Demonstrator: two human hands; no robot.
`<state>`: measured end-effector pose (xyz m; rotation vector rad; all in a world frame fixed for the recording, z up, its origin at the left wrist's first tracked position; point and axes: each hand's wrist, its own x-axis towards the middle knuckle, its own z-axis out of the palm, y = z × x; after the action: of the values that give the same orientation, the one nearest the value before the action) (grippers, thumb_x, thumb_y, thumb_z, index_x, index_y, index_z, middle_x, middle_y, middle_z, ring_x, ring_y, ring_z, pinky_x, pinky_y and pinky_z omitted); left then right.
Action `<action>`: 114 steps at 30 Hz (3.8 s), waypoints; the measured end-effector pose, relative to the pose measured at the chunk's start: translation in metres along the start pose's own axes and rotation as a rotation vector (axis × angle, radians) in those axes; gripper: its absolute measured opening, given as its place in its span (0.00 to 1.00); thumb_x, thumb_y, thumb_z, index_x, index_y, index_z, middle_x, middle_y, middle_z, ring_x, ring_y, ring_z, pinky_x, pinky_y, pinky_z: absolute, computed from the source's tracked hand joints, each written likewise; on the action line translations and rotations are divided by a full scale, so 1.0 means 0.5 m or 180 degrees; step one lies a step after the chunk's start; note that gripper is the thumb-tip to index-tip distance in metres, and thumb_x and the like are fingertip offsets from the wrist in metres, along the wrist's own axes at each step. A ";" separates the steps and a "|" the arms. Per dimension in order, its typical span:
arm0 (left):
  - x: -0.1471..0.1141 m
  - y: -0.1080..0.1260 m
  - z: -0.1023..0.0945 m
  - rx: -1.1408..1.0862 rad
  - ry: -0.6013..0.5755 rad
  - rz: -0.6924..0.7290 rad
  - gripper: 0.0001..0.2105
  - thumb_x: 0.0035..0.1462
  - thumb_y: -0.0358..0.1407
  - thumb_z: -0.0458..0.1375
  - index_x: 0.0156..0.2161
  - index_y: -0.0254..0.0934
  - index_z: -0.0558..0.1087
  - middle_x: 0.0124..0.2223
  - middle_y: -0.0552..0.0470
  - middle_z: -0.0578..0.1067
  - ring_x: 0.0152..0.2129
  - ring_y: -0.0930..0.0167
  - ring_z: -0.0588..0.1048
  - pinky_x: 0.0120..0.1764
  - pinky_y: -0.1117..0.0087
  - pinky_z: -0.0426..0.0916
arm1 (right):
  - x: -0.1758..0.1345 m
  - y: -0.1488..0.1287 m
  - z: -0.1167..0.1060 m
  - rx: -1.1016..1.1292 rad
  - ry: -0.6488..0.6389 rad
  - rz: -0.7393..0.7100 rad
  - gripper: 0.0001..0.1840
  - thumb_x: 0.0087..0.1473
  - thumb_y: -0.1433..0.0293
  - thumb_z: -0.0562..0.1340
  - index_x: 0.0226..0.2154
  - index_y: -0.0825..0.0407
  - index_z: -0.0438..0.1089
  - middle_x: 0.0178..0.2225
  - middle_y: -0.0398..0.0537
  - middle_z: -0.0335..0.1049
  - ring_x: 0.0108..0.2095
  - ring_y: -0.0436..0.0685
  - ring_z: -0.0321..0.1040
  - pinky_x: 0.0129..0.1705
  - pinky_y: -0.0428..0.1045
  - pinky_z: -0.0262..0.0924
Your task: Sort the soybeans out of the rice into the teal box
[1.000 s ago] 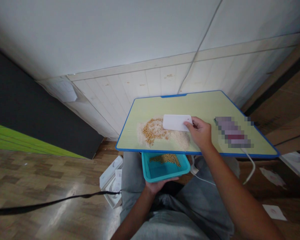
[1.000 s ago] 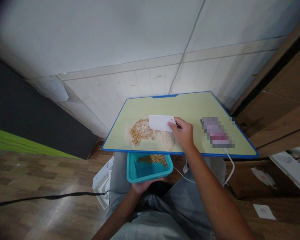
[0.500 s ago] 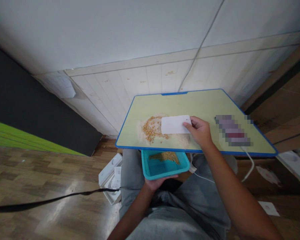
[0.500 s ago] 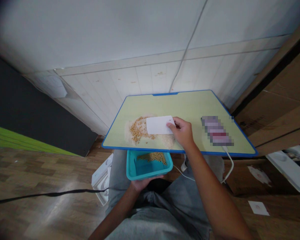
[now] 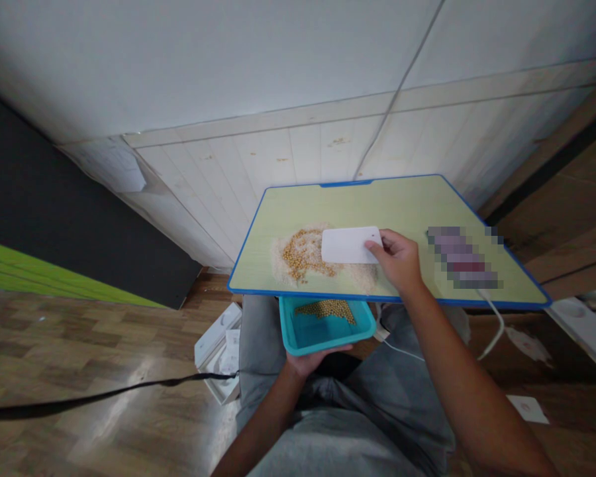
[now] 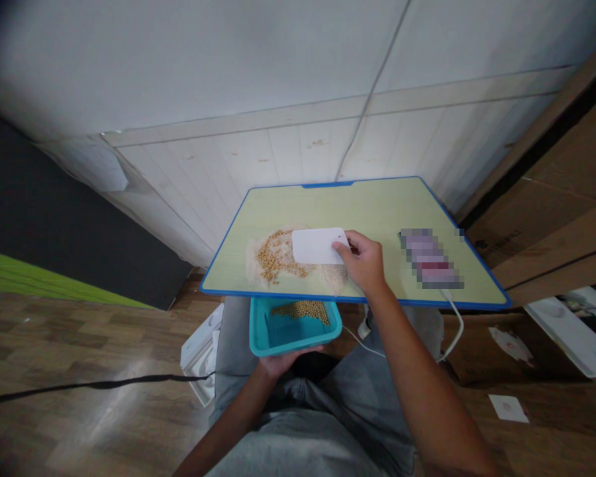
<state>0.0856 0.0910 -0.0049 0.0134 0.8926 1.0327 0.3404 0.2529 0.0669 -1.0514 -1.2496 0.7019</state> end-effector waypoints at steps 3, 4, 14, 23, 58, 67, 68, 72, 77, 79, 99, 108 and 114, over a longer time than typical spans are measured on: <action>-0.004 0.002 0.006 0.0055 0.0000 -0.0006 0.32 0.80 0.64 0.51 0.67 0.52 0.90 0.79 0.39 0.87 0.85 0.31 0.72 0.82 0.13 0.57 | -0.001 -0.006 -0.006 -0.0008 0.0135 -0.0027 0.16 0.57 0.51 0.81 0.37 0.45 0.90 0.35 0.46 0.89 0.37 0.62 0.81 0.39 0.54 0.75; -0.005 0.002 0.008 0.0098 -0.0014 -0.0007 0.32 0.79 0.64 0.51 0.67 0.52 0.89 0.78 0.39 0.87 0.85 0.31 0.72 0.82 0.13 0.57 | -0.002 -0.008 -0.007 -0.0022 0.0166 -0.0048 0.16 0.57 0.51 0.81 0.37 0.45 0.90 0.35 0.46 0.88 0.36 0.62 0.81 0.39 0.54 0.75; -0.001 0.001 0.006 0.0027 0.0026 -0.0075 0.36 0.78 0.65 0.46 0.63 0.50 0.90 0.75 0.36 0.89 0.81 0.31 0.76 0.82 0.15 0.60 | -0.011 -0.014 -0.009 -0.0105 0.0081 -0.0058 0.18 0.58 0.48 0.79 0.36 0.45 0.87 0.33 0.45 0.85 0.35 0.61 0.78 0.38 0.54 0.72; -0.007 0.000 0.015 -0.0222 0.0064 -0.0168 0.40 0.83 0.62 0.39 0.72 0.48 0.87 0.78 0.34 0.87 0.84 0.33 0.75 0.84 0.17 0.57 | -0.014 -0.042 -0.015 0.0100 0.0163 -0.0025 0.17 0.54 0.50 0.80 0.32 0.45 0.85 0.29 0.44 0.79 0.32 0.60 0.73 0.34 0.52 0.66; 0.067 -0.037 -0.071 -0.0213 -0.0779 -0.0219 0.33 0.78 0.67 0.53 0.63 0.53 0.94 0.82 0.43 0.84 0.89 0.26 0.64 0.83 0.06 0.50 | -0.003 -0.031 -0.034 0.0120 0.0185 0.0011 0.12 0.51 0.56 0.77 0.29 0.44 0.80 0.27 0.41 0.72 0.30 0.58 0.66 0.33 0.51 0.59; 0.058 -0.028 -0.062 0.0124 -0.0949 -0.0097 0.37 0.78 0.69 0.48 0.64 0.55 0.93 0.85 0.42 0.80 0.88 0.27 0.66 0.81 0.07 0.52 | -0.009 -0.029 -0.022 0.0130 0.0108 -0.0028 0.20 0.55 0.48 0.81 0.34 0.45 0.85 0.31 0.44 0.80 0.34 0.60 0.71 0.35 0.52 0.65; 0.056 -0.026 -0.060 0.0161 -0.0988 -0.0094 0.38 0.78 0.70 0.48 0.64 0.54 0.93 0.85 0.42 0.80 0.88 0.27 0.65 0.81 0.07 0.53 | -0.010 -0.028 -0.022 0.0139 0.0052 -0.0014 0.20 0.56 0.47 0.81 0.34 0.45 0.85 0.31 0.44 0.80 0.34 0.60 0.71 0.35 0.52 0.65; 0.055 -0.020 -0.057 0.0284 -0.1189 -0.0118 0.39 0.78 0.72 0.48 0.67 0.55 0.92 0.85 0.42 0.80 0.89 0.28 0.65 0.82 0.09 0.53 | -0.012 -0.027 -0.022 0.0142 0.0078 -0.0021 0.22 0.58 0.45 0.81 0.35 0.45 0.84 0.32 0.44 0.79 0.34 0.60 0.72 0.35 0.52 0.65; 0.065 -0.022 -0.066 0.0118 -0.1414 -0.0145 0.42 0.79 0.73 0.46 0.68 0.53 0.92 0.88 0.42 0.77 0.90 0.28 0.61 0.83 0.08 0.46 | -0.013 -0.029 -0.023 0.0100 -0.0025 -0.0024 0.25 0.60 0.43 0.82 0.35 0.45 0.84 0.32 0.44 0.78 0.34 0.60 0.72 0.35 0.52 0.66; 0.065 -0.024 -0.066 0.0118 -0.1455 -0.0168 0.43 0.78 0.74 0.46 0.70 0.50 0.92 0.88 0.38 0.76 0.90 0.26 0.60 0.83 0.08 0.45 | -0.012 -0.032 -0.023 0.0150 -0.0099 0.0005 0.26 0.59 0.42 0.83 0.35 0.45 0.83 0.31 0.44 0.78 0.34 0.60 0.71 0.35 0.51 0.66; 0.057 -0.025 -0.063 0.0012 -0.0800 -0.0125 0.42 0.80 0.71 0.42 0.61 0.53 0.95 0.84 0.42 0.82 0.89 0.25 0.63 0.81 0.05 0.52 | -0.009 -0.033 -0.021 0.0078 -0.0054 -0.0067 0.33 0.59 0.34 0.83 0.36 0.45 0.85 0.33 0.45 0.80 0.36 0.62 0.74 0.36 0.52 0.69; 0.057 -0.023 -0.063 0.0037 -0.0873 -0.0147 0.44 0.80 0.72 0.40 0.60 0.54 0.96 0.81 0.45 0.85 0.90 0.27 0.60 0.82 0.06 0.52 | -0.012 -0.030 -0.015 0.0162 -0.0164 0.0003 0.33 0.56 0.33 0.84 0.37 0.45 0.86 0.34 0.46 0.83 0.36 0.62 0.76 0.38 0.53 0.71; 0.067 -0.030 -0.077 0.0122 -0.0962 -0.0123 0.42 0.76 0.75 0.45 0.63 0.58 0.95 0.83 0.45 0.84 0.92 0.28 0.55 0.83 0.07 0.50 | -0.009 -0.029 -0.014 0.0094 -0.0084 -0.0047 0.32 0.58 0.34 0.83 0.38 0.44 0.85 0.35 0.47 0.83 0.38 0.63 0.77 0.39 0.54 0.72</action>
<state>0.0787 0.0930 -0.0575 0.1794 0.6347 0.9474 0.3448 0.2415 0.0787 -1.0105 -1.2650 0.7229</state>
